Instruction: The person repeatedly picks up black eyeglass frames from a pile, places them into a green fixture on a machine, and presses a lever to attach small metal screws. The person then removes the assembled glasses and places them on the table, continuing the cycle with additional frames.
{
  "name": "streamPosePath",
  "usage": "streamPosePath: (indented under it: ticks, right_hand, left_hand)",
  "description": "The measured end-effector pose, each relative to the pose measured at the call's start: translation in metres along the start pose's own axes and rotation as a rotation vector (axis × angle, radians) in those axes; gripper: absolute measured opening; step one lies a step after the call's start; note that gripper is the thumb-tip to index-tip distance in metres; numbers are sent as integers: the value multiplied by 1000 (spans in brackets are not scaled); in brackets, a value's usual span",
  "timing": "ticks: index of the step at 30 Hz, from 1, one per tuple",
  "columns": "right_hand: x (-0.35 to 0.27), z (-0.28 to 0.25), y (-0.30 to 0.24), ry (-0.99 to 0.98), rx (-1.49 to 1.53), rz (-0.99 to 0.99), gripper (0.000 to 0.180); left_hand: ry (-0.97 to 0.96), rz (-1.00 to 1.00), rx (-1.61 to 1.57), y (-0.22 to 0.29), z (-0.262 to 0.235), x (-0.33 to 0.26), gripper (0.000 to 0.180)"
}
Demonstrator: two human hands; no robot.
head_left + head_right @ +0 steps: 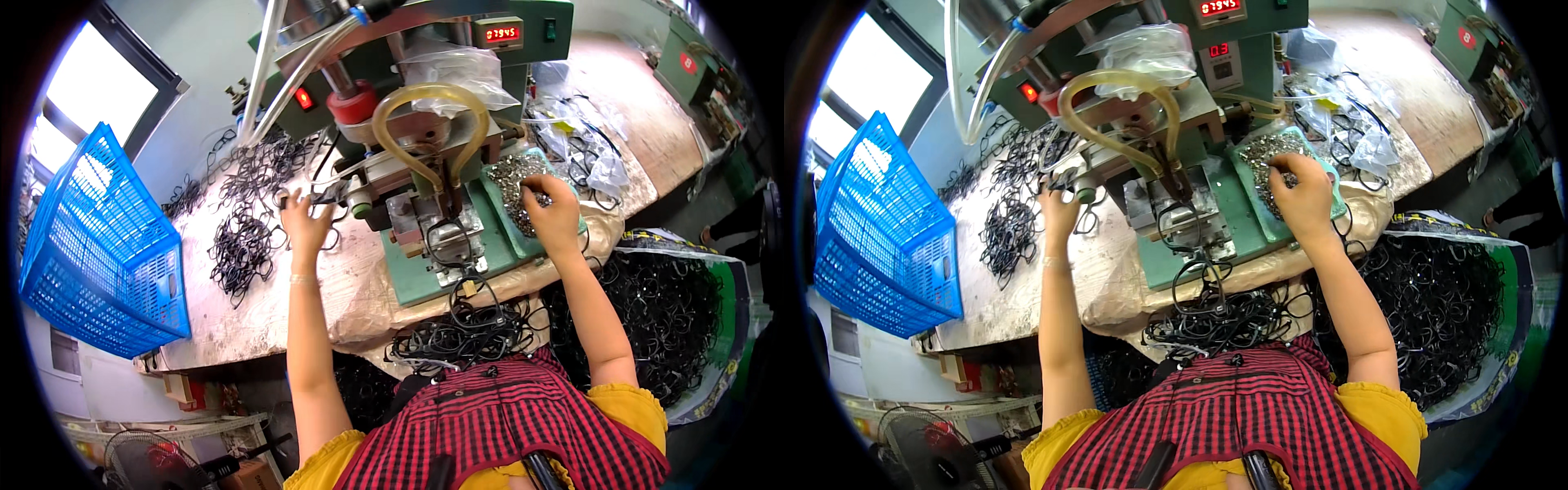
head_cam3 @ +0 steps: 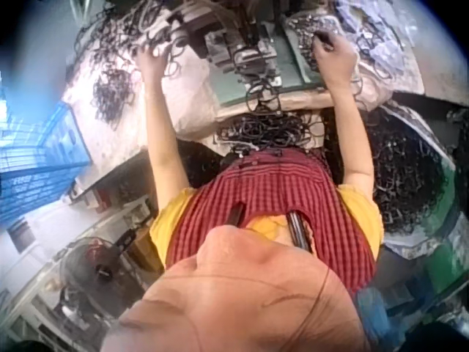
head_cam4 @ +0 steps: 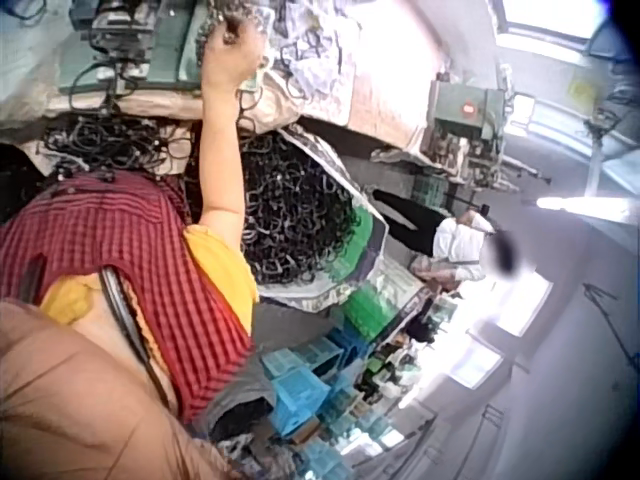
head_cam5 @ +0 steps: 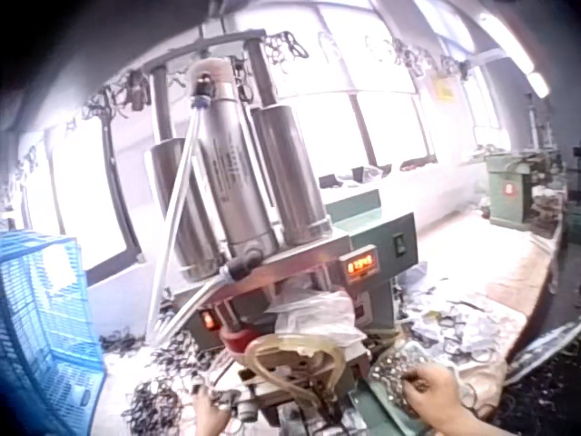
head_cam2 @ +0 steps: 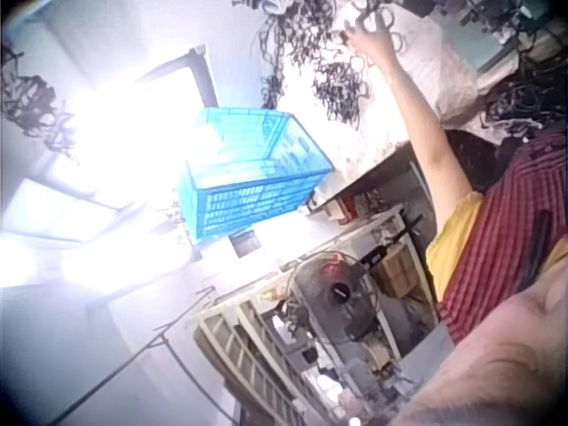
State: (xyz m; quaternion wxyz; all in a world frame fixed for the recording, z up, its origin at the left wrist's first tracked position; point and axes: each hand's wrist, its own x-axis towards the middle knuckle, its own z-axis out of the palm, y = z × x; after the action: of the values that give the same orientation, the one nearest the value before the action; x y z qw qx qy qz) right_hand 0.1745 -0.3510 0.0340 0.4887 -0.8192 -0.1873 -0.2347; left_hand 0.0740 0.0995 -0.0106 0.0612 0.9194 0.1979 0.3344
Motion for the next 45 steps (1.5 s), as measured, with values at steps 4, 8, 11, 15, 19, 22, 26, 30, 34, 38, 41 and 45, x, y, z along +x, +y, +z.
streamPosePath:
  ticks: [4, 8, 11, 15, 19, 22, 26, 30, 34, 38, 41, 45]
  right_hand:
    - [-8, -10, 20, 20, -33, 44, 10]
    - [-29, -41, 38, 113, -97, 43, 12]
    - [-42, -58, 37, 117, -84, 162, 13]
    - [-38, -52, -2, 12, 103, 213, 14]
    - [-4, -17, -58, -142, 288, -78, 16]
    - [-1, 12, -75, -135, 459, -8, 28]
    - [-20, 29, -82, -163, 717, 195, 45]
    - [-17, 28, -83, -206, 768, 245, 48]
    - [-14, 27, -100, -278, 965, 364, 50]
    - [-16, 17, -118, -280, 1143, 540, 49]
    - [-18, 10, -112, -325, 884, 240, 50]
    - [-1, -2, -45, -232, 46, -144, 35]
  left_hand:
    - [-253, -117, 13, 6, 45, -30, 40]
    - [-239, 44, -195, 9, 27, -67, 16]
    - [-200, -74, -370, 26, -16, -97, 10]
    - [-7, -330, -754, 44, -44, -94, 20]
    - [55, -414, -1012, 61, -45, -76, 20]
    - [29, -450, -1165, 77, -30, -77, 17]
    - [70, -611, -1336, 93, -39, -108, 19]
    - [153, -346, -1516, 126, -80, -89, 18]
    - [239, 213, -1479, 186, -146, -47, 18]
    - [190, 209, -1435, 201, -153, -31, 19]
    - [180, 355, -1302, 206, -149, -48, 21]
    - [-28, 558, -1024, 223, -139, -72, 8]
